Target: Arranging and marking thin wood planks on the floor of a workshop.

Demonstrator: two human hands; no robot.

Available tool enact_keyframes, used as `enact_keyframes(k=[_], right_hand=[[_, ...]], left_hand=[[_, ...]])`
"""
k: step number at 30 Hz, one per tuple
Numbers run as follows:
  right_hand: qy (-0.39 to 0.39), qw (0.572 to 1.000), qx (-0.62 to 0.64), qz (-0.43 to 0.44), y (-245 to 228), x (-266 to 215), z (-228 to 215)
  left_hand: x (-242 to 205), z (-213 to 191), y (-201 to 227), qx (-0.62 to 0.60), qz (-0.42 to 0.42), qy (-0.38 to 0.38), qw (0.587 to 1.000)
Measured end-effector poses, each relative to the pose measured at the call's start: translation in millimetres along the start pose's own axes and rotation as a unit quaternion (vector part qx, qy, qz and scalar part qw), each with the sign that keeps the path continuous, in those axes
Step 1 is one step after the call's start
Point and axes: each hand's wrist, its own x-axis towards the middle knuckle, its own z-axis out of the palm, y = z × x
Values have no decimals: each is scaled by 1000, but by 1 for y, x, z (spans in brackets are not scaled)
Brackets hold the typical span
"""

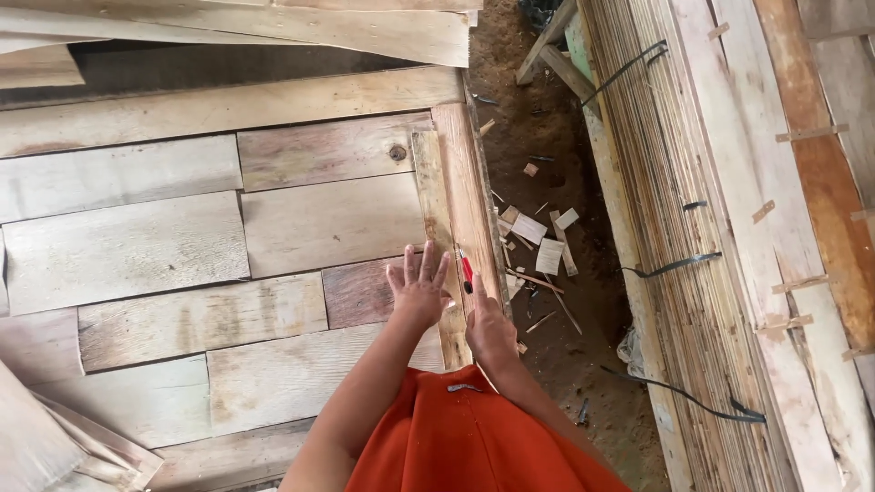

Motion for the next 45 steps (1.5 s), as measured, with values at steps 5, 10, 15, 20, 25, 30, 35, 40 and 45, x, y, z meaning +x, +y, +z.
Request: enact_keyframes(k=[5,10,15,20,25,30,35,40,45], right_hand=[[-13,1000,-8,8,-10,-11,-9],[-21,1000,-16,8,-6,-8,-2],[-43,998,-40,0,-8,-6,-2],[-81,995,-55,7,-21,-29,-20],[-61,998,-14,7,-27,-46,-45],[2,1000,-10,-19,-11,-13,-23],[-5,1000,0,-18,-23,-11,-30],[-21,1000,2,-10,-26,-11,-32],[-87,995,-37,20,-34,-42,-52]], left_hand=[[-4,-3,0,0,0,-2,1000],[-3,-4,1,-3,-1,-9,1000],[-4,-6,1,-6,0,-12,1000],[2,0,-1,-6,-5,-11,1000],[4,4,-2,-15,-4,-9,1000],[1,0,-2,-9,-4,-9,1000],[1,-1,-2,-13,-4,-10,1000],[-2,-6,0,-14,-3,-16,1000],[0,-2,-2,-20,-5,-12,1000]])
